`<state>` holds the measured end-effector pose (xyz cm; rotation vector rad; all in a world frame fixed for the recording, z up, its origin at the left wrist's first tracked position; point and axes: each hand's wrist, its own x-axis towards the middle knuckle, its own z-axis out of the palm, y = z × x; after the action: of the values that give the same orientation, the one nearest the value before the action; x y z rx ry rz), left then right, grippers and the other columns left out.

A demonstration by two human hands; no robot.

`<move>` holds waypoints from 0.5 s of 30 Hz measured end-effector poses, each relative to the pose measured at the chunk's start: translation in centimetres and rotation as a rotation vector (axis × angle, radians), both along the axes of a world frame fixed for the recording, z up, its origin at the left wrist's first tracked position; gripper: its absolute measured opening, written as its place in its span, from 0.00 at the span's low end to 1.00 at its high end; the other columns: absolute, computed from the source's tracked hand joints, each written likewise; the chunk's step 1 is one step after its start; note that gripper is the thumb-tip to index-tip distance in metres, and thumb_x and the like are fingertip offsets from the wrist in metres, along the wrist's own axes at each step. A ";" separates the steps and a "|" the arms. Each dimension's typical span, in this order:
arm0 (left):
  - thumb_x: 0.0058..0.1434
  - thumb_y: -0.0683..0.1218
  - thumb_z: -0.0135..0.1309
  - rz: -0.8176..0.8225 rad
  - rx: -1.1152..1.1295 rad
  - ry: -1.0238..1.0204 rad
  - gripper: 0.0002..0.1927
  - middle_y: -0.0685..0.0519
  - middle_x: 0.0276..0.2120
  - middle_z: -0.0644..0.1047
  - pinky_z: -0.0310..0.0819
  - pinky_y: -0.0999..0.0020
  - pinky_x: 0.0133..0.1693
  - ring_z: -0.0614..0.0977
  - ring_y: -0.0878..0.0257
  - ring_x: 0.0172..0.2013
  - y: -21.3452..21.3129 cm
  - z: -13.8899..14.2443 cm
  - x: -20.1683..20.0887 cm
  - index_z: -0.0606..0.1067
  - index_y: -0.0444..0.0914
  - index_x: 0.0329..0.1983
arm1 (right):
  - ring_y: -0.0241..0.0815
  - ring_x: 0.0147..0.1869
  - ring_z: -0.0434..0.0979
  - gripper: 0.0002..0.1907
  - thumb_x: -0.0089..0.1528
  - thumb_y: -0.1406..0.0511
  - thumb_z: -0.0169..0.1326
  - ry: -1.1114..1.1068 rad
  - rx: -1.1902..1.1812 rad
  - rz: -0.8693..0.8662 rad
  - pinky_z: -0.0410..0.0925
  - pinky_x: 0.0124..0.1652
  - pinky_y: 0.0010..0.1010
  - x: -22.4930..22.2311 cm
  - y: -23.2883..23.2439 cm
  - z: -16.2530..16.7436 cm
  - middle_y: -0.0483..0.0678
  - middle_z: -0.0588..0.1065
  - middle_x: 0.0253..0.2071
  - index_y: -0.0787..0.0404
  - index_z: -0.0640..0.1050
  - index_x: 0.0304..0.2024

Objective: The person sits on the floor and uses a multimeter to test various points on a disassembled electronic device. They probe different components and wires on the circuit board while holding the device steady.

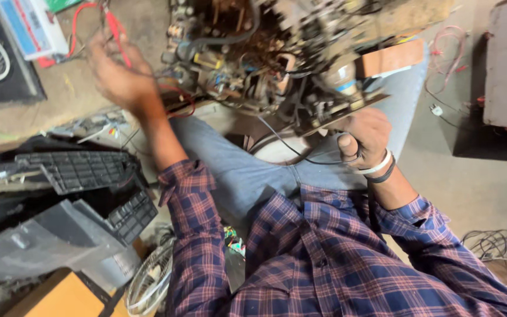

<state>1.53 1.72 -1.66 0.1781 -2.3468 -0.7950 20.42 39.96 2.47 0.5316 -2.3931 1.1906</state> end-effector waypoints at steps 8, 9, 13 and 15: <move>0.68 0.44 0.58 -0.005 -0.147 0.067 0.13 0.41 0.45 0.78 0.74 0.51 0.48 0.80 0.41 0.46 -0.4 -0.5 0.3 0.73 0.36 0.52 | 0.60 0.40 0.76 0.39 0.76 0.46 0.24 -0.199 -0.213 0.255 0.68 0.45 0.43 -0.8 -4.4 0.9 0.56 0.77 0.38 0.66 0.80 0.40; 0.67 0.44 0.58 0.006 -0.182 0.081 0.14 0.39 0.47 0.77 0.73 0.50 0.49 0.79 0.38 0.48 -0.4 -0.5 0.3 0.72 0.35 0.52 | 0.58 0.40 0.75 0.40 0.76 0.45 0.23 -0.241 -0.206 0.278 0.67 0.46 0.42 -0.8 -4.5 0.8 0.55 0.78 0.38 0.65 0.80 0.41; 0.67 0.45 0.59 -0.012 -0.149 0.095 0.15 0.37 0.47 0.76 0.72 0.48 0.49 0.77 0.36 0.48 -0.5 -1.0 0.5 0.72 0.32 0.51 | 0.48 0.40 0.79 0.36 0.75 0.45 0.31 -0.459 -0.199 0.137 0.71 0.44 0.35 0.0 -4.2 0.0 0.50 0.77 0.36 0.64 0.82 0.48; 0.65 0.47 0.60 0.025 -0.184 0.052 0.15 0.37 0.44 0.76 0.72 0.48 0.47 0.77 0.36 0.46 -0.7 -1.4 0.4 0.72 0.32 0.47 | 0.49 0.32 0.72 0.32 0.71 0.48 0.39 -0.593 -0.090 -0.041 0.66 0.39 0.37 0.5 -3.8 -0.5 0.51 0.72 0.28 0.66 0.84 0.52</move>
<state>1.90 0.98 -3.02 0.1061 -2.3480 -0.5611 20.93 36.12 1.97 0.0996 -2.7853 1.6007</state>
